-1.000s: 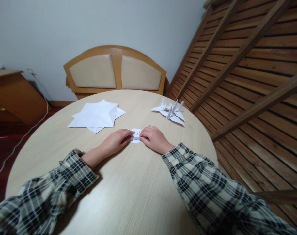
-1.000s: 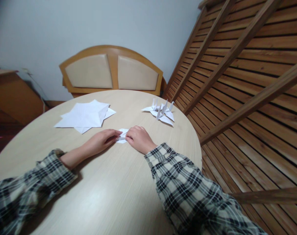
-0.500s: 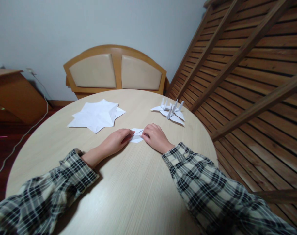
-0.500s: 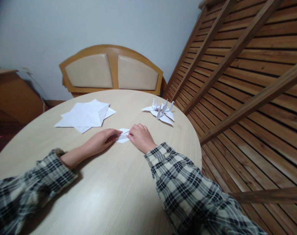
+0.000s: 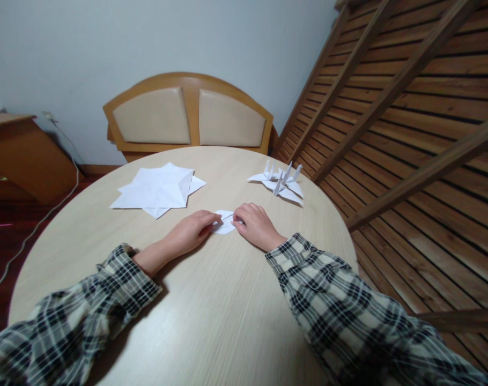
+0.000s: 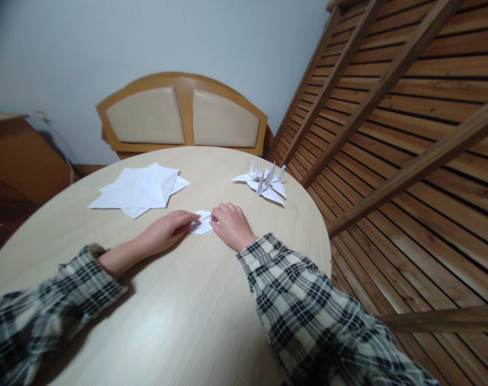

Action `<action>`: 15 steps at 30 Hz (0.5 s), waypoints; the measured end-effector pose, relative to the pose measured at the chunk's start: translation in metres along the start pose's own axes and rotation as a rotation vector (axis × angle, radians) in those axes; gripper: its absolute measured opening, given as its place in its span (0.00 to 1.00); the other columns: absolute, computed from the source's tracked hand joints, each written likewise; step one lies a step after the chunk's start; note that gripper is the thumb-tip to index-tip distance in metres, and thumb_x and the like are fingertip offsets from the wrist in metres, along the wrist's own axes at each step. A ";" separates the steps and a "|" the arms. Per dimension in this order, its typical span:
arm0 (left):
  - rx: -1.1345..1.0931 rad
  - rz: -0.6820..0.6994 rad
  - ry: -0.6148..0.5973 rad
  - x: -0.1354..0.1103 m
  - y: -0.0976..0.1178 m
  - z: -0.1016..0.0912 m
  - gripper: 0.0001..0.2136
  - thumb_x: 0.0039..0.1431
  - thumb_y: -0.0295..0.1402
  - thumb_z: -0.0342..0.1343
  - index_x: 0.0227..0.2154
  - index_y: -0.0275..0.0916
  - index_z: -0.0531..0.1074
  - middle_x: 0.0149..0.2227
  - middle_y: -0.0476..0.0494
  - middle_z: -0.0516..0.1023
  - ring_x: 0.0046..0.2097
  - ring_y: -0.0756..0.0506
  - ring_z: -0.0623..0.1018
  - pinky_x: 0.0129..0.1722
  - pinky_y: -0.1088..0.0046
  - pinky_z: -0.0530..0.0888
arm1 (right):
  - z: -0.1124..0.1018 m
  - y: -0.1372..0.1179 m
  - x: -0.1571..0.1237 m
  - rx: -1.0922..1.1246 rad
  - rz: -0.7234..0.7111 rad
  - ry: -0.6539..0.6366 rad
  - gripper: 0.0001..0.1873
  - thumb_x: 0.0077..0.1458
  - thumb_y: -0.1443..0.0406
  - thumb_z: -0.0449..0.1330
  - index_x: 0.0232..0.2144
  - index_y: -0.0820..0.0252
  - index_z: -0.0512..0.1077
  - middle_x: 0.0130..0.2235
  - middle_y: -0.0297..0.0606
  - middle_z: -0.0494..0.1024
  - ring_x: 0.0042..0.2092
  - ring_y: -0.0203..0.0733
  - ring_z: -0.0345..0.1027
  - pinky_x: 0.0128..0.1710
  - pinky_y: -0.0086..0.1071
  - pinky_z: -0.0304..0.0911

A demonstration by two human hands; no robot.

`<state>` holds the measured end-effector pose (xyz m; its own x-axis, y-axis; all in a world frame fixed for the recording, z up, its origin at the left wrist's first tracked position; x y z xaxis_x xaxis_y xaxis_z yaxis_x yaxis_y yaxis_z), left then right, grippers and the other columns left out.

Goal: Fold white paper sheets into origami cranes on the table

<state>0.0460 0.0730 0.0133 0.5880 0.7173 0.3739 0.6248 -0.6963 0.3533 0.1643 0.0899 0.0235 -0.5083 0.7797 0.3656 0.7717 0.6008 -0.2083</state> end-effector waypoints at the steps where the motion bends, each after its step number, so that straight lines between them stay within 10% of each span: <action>1: -0.006 0.009 -0.001 0.000 0.001 0.000 0.14 0.61 0.23 0.48 0.47 0.37 0.72 0.47 0.38 0.79 0.47 0.42 0.77 0.49 0.61 0.75 | 0.000 0.000 0.000 0.004 0.000 0.001 0.02 0.59 0.66 0.59 0.35 0.58 0.72 0.38 0.37 0.74 0.44 0.43 0.65 0.44 0.35 0.55; 15: -0.041 0.016 0.004 0.001 0.003 -0.002 0.13 0.61 0.23 0.50 0.44 0.38 0.75 0.48 0.38 0.79 0.48 0.43 0.77 0.50 0.59 0.75 | -0.006 -0.014 -0.001 0.047 -0.100 -0.014 0.10 0.63 0.63 0.55 0.37 0.59 0.76 0.39 0.39 0.74 0.46 0.43 0.62 0.46 0.37 0.53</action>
<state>0.0475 0.0713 0.0167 0.5961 0.7057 0.3830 0.5936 -0.7085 0.3816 0.1557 0.0799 0.0314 -0.5873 0.7177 0.3742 0.6984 0.6830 -0.2139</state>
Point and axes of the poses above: each hand's wrist, its own x-axis towards the middle knuckle, its own z-axis out of the palm, y = z × x, the point moved 10 cm from there along x, towards the middle knuckle
